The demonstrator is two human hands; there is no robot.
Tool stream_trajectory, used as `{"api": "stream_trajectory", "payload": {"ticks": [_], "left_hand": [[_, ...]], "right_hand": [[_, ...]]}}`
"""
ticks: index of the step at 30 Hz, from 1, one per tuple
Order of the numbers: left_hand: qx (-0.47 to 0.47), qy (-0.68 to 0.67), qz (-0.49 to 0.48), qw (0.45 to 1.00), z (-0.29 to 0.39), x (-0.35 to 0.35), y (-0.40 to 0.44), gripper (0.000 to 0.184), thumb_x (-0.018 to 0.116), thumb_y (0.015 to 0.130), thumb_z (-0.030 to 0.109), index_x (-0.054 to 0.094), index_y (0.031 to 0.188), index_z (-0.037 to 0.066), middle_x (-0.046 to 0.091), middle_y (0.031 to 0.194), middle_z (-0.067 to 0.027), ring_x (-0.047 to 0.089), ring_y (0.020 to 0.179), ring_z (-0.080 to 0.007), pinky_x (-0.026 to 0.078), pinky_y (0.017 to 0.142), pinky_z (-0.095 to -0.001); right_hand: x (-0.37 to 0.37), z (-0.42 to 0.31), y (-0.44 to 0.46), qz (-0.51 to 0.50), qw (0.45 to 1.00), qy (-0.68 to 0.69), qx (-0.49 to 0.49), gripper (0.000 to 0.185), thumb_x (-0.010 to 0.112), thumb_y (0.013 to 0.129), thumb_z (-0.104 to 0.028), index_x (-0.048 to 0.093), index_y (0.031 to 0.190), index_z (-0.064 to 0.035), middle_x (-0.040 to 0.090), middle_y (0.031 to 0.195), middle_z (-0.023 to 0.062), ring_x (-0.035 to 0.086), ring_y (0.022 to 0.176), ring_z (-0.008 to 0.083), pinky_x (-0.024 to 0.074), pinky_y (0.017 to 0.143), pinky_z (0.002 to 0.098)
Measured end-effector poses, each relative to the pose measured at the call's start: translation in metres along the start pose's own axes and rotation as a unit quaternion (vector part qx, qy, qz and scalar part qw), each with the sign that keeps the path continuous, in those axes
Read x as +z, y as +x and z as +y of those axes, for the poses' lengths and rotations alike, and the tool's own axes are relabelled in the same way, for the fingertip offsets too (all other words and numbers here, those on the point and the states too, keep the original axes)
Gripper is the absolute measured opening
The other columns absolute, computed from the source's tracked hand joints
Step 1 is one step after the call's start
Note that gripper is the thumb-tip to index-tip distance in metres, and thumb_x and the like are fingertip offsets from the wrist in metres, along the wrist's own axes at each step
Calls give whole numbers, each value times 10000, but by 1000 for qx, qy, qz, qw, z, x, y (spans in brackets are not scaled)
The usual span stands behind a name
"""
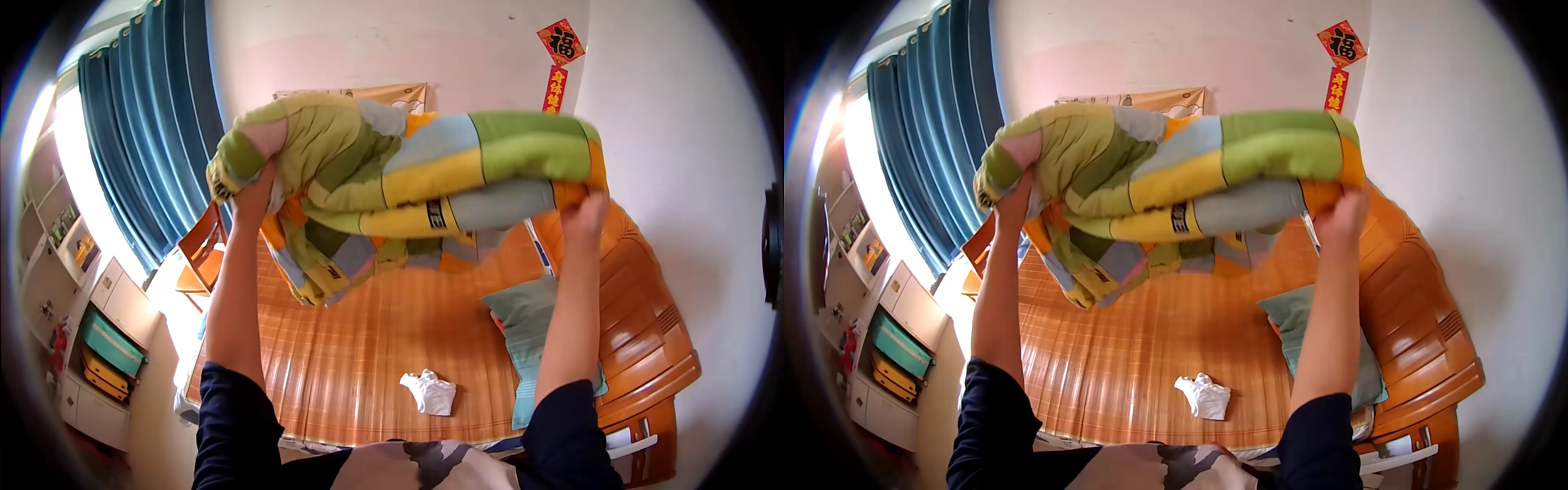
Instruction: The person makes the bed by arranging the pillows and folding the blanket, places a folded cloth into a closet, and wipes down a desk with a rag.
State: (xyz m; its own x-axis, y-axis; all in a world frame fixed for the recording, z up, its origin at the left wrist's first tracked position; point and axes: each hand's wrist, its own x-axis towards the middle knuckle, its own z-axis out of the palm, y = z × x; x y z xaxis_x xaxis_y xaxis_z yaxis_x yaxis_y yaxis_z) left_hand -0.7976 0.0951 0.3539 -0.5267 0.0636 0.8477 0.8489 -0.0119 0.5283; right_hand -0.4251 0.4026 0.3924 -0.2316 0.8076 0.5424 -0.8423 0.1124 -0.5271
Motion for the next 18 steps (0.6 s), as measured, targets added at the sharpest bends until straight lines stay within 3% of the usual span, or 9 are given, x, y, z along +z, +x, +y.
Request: {"api": "stream_trajectory", "payload": {"ticks": [3,5,7,8,10,11,12,14,18], "left_hand": [[11,153,-59,986,-35,-47,-60,374,617,846,227,545,1143,13,609,1071,-110,564,996,-241,434,883,-354],[-19,115,-113,987,-89,-85,-151,542,624,838,258,422,1287,32,484,1261,-148,458,1160,-281,359,984,-399],[-130,116,-212,961,-106,-125,-260,527,631,829,244,429,1266,31,497,1211,-134,465,1123,-277,356,975,-412],[-277,92,-240,926,-84,-136,-300,422,638,812,215,495,1166,37,538,1111,-100,503,1040,-233,406,884,-375],[-594,-48,-159,787,-42,-174,-388,322,679,737,141,573,1019,26,602,918,-67,571,894,-187,464,769,-317],[-642,-27,-129,756,-56,-196,-447,264,677,699,89,586,936,17,605,807,-66,605,760,-202,496,671,-330],[-754,-121,-15,646,-41,-207,-479,194,658,701,54,592,880,20,605,776,-76,612,659,-223,510,566,-354],[-871,-261,31,415,-80,-252,-590,198,611,753,78,585,937,10,601,754,-85,605,616,-248,522,542,-395],[-902,-268,16,338,-43,-261,-600,312,417,895,220,568,1060,3,631,977,-144,616,897,-312,495,833,-479]], "right_hand": [[-88,23,-53,23,998,-25,46,293,442,927,-197,540,1160,-47,591,1094,61,585,961,198,503,802,349],[-118,32,-115,113,985,-102,84,295,461,919,-167,527,1161,-12,589,1075,64,582,945,173,492,788,310],[-181,48,-175,185,959,-169,130,277,433,914,-131,541,1140,-12,601,1062,86,606,905,200,521,754,353],[-221,55,-206,221,941,-193,168,266,426,905,-117,548,1117,-12,599,1053,93,604,906,207,523,750,373],[-296,68,-267,276,912,-192,237,266,427,896,-118,550,1096,8,595,1057,106,603,918,237,524,754,385],[-318,73,-290,308,896,-181,263,272,430,887,-112,550,1096,14,591,1062,120,603,919,253,524,758,395],[-341,79,-314,341,880,-167,287,278,432,878,-106,549,1096,20,587,1066,134,603,920,268,524,762,404],[-344,90,-357,440,828,-149,314,300,434,859,-87,547,1110,33,579,1077,163,604,921,295,523,776,425],[-377,77,-414,496,717,-312,378,330,446,873,-104,519,1151,58,572,1105,187,601,961,344,525,784,472]]}}
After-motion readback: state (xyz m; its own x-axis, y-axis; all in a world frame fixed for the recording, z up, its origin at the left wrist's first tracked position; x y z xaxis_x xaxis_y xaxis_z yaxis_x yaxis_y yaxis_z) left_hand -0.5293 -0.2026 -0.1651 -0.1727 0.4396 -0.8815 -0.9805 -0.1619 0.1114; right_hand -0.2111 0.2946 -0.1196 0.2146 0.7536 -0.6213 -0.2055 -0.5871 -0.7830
